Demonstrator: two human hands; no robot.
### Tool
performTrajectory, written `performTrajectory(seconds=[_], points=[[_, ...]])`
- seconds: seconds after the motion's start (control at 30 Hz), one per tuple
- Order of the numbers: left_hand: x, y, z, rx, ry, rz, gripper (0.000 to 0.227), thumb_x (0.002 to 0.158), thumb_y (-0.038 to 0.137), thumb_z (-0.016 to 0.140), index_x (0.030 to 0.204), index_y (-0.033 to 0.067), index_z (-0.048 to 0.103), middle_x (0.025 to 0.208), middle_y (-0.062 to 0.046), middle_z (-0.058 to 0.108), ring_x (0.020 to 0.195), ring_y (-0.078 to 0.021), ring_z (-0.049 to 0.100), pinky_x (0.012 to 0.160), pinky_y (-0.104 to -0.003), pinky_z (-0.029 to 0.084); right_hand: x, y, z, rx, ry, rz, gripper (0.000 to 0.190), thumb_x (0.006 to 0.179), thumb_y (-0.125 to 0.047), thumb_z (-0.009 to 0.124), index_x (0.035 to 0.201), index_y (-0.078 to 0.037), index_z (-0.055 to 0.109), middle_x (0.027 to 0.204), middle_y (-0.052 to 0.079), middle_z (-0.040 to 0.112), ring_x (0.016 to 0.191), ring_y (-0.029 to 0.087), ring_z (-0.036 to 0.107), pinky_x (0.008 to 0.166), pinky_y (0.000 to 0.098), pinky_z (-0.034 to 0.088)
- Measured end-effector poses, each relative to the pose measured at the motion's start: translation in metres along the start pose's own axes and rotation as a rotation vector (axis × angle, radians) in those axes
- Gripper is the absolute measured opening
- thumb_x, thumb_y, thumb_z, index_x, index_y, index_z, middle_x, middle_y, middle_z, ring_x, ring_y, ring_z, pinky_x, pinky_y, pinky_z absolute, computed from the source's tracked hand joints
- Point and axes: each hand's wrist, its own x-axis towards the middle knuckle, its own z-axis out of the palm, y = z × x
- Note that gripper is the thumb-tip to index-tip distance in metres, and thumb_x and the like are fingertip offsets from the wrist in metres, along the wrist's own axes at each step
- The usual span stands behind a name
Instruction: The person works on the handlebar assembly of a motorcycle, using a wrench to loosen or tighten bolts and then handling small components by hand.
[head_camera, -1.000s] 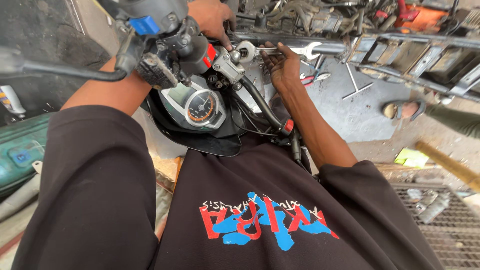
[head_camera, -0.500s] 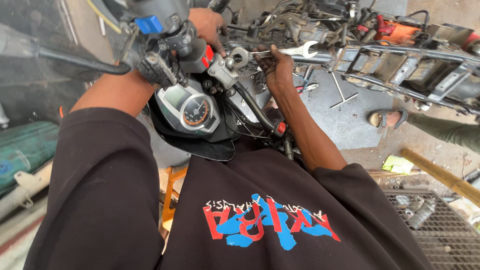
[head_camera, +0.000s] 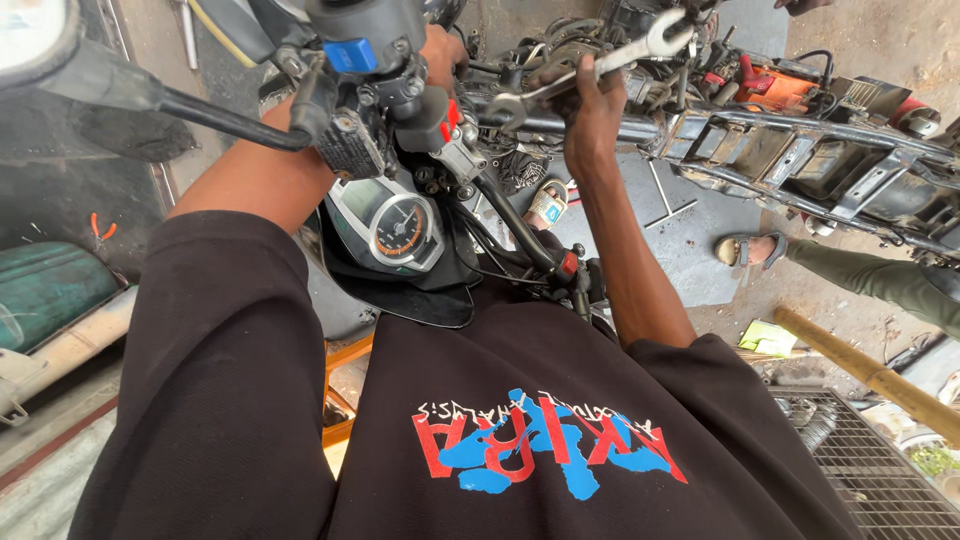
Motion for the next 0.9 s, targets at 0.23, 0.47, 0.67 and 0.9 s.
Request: performTrajectory(seconds=[0.23,0.47,0.67,0.9], points=[[0.003,-0.005,0.002,0.006,0.050,0.061,0.054,0.068,0.039,0.090,0.114,0.0140,0.075,0.110,-0.012,0.071,0.101,-0.0323,0.069,0.083,-0.044,0.054,0.008,-0.003,0.029,-0.157,-0.157,0.109,0.029,0.107,-0.028,0.052,0.113,-0.001,0.047,0.087,0.016,0.077,0.080,0.029,0.082,0.067,0.0390,0.067],[0.010,-0.013,0.006,0.007,0.145,0.202,0.042,0.071,0.033,0.088,0.105,0.0120,0.077,0.106,-0.011,0.072,0.097,-0.0303,0.069,0.079,-0.042,0.054,0.021,0.021,0.021,-0.028,-0.146,0.194,0.026,0.110,-0.025,0.052,0.118,0.000,0.050,0.088,0.015,0.076,0.082,0.030,0.080,0.067,0.0372,0.063],[0.013,-0.026,0.007,0.028,0.378,0.569,0.032,0.073,0.027,0.087,0.098,0.0102,0.079,0.102,-0.011,0.072,0.094,-0.0285,0.070,0.076,-0.040,0.054,0.021,0.048,-0.001,0.212,-0.069,0.330,0.022,0.108,-0.023,0.054,0.116,-0.004,0.046,0.092,0.016,0.074,0.090,0.032,0.078,0.072,0.0379,0.060],[0.014,-0.030,0.015,0.151,0.537,0.780,0.020,0.075,0.021,0.086,0.090,0.0082,0.081,0.098,-0.010,0.072,0.091,-0.0265,0.070,0.072,-0.038,0.054,-0.004,0.058,-0.012,0.399,0.031,0.458,0.018,0.107,-0.021,0.054,0.116,-0.009,0.045,0.103,0.016,0.072,0.102,0.034,0.076,0.080,0.0420,0.060]])
